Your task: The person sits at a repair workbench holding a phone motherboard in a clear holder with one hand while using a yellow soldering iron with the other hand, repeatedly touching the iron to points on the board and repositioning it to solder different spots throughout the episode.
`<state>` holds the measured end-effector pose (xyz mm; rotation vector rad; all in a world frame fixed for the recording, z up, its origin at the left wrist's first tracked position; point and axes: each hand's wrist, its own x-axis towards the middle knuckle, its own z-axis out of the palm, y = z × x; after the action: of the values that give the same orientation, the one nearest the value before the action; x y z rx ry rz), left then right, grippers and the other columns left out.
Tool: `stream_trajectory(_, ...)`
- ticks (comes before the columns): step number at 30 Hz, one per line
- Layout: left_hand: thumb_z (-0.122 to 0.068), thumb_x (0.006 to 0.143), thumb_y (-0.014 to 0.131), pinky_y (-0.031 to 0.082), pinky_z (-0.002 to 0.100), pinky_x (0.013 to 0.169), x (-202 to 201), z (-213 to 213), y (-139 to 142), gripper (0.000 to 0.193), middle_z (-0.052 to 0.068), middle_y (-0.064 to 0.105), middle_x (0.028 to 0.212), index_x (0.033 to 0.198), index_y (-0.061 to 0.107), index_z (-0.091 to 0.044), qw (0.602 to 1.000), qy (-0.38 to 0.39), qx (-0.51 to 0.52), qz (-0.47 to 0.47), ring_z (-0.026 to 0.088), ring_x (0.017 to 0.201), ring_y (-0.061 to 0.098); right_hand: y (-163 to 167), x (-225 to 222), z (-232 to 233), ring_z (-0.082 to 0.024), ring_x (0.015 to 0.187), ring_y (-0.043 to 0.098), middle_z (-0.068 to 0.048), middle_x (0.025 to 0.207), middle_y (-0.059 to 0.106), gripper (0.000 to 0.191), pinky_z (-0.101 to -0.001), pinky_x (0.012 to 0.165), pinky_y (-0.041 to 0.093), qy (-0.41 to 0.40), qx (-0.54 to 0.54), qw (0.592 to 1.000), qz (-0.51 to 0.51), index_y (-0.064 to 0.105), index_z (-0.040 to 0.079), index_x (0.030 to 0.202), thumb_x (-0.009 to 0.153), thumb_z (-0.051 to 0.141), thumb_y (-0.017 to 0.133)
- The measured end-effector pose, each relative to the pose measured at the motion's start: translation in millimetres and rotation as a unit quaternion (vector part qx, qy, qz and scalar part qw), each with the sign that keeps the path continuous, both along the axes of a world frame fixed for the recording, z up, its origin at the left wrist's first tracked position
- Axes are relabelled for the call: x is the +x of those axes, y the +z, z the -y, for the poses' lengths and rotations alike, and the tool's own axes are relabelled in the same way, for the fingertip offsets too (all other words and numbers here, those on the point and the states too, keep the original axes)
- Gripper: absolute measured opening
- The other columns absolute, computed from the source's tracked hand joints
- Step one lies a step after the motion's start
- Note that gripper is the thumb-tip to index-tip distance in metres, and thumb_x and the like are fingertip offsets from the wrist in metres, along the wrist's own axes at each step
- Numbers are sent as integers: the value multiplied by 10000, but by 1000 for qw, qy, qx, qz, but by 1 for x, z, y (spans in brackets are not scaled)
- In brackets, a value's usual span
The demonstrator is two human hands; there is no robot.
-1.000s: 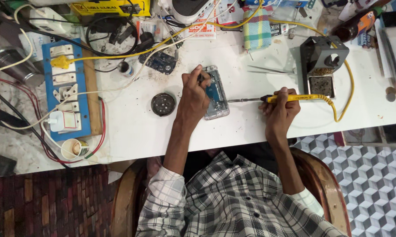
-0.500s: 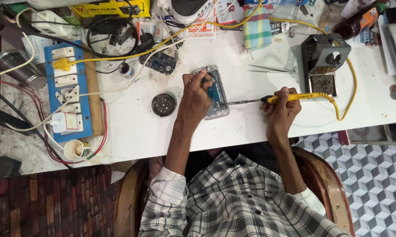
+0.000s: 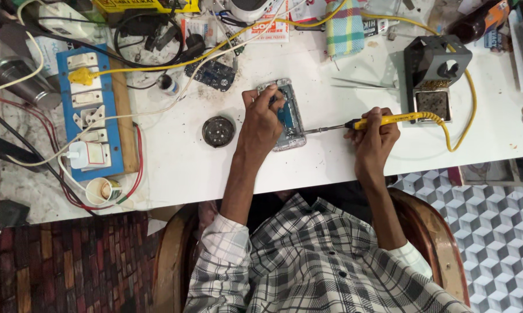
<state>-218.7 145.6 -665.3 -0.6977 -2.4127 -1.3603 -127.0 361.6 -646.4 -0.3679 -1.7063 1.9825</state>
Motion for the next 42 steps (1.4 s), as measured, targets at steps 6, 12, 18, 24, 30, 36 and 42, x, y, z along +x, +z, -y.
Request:
stream_trajectory(6, 187, 880, 575, 382, 402, 1046, -2, 1, 5, 398, 158, 734, 1149, 1257, 588, 60, 999, -16, -10, -47, 254, 1024, 595, 1, -3, 0, -100, 502, 511, -41, 654, 524, 321, -254, 501, 461, -24, -6, 1000, 8, 482, 61, 920, 1163, 270, 480)
stream_trajectory(12, 205, 867, 575, 377, 406, 1059, -4, 3, 3, 447, 149, 730, 1061, 1297, 580, 85, 999, -14, -35, -15, 282, 1017, 569, -1, -6, 0, -101, 525, 508, -38, 673, 535, 316, -262, 532, 495, -22, 9, 1000, 9, 499, 58, 927, 1165, 264, 476)
stream_trajectory(18, 166, 910, 588, 373, 411, 1041, -5, 4, 2, 375, 110, 715, 1037, 1275, 581, 79, 1000, -15, -14, 12, 282, 1030, 490, -2, -5, 2, -95, 528, 485, -34, 665, 505, 318, -267, 541, 507, -29, 4, 1000, -9, 482, 63, 929, 1170, 271, 488)
stream_trajectory(24, 149, 936, 500, 410, 410, 1038, -1, 5, -2, 429, 108, 680, 1001, 1339, 418, 25, 998, -22, 18, -54, 258, 1011, 467, -1, -1, 2, -108, 512, 524, -43, 652, 530, 314, -247, 489, 447, -49, -18, 999, 14, 472, 70, 934, 1154, 294, 475)
stream_trajectory(30, -95, 1198, 353, 500, 324, 961, -4, -7, -2, 408, 99, 599, 982, 1520, 104, -76, 971, -59, 226, -55, 153, 883, 577, -2, 2, -4, -111, 517, 509, -41, 660, 518, 323, -252, 495, 439, -47, -10, 999, -3, 471, 71, 939, 1163, 303, 491)
stream_trajectory(36, -178, 1194, 364, 497, 340, 909, -17, -11, 4, 420, 83, 600, 880, 1539, 152, -66, 966, -54, 254, 2, 151, 837, 573, -8, 0, -8, -114, 513, 501, -36, 637, 501, 341, -260, 507, 465, -57, -12, 998, -21, 461, 72, 928, 1165, 315, 498)
stream_trajectory(42, -204, 1202, 375, 520, 333, 857, -25, -12, 5, 406, 82, 589, 871, 1545, 196, -80, 971, -54, 234, 10, 156, 812, 578, -15, -1, -13, -116, 520, 492, -34, 650, 487, 347, -275, 519, 473, -48, -19, 997, -51, 464, 70, 952, 1175, 335, 484)
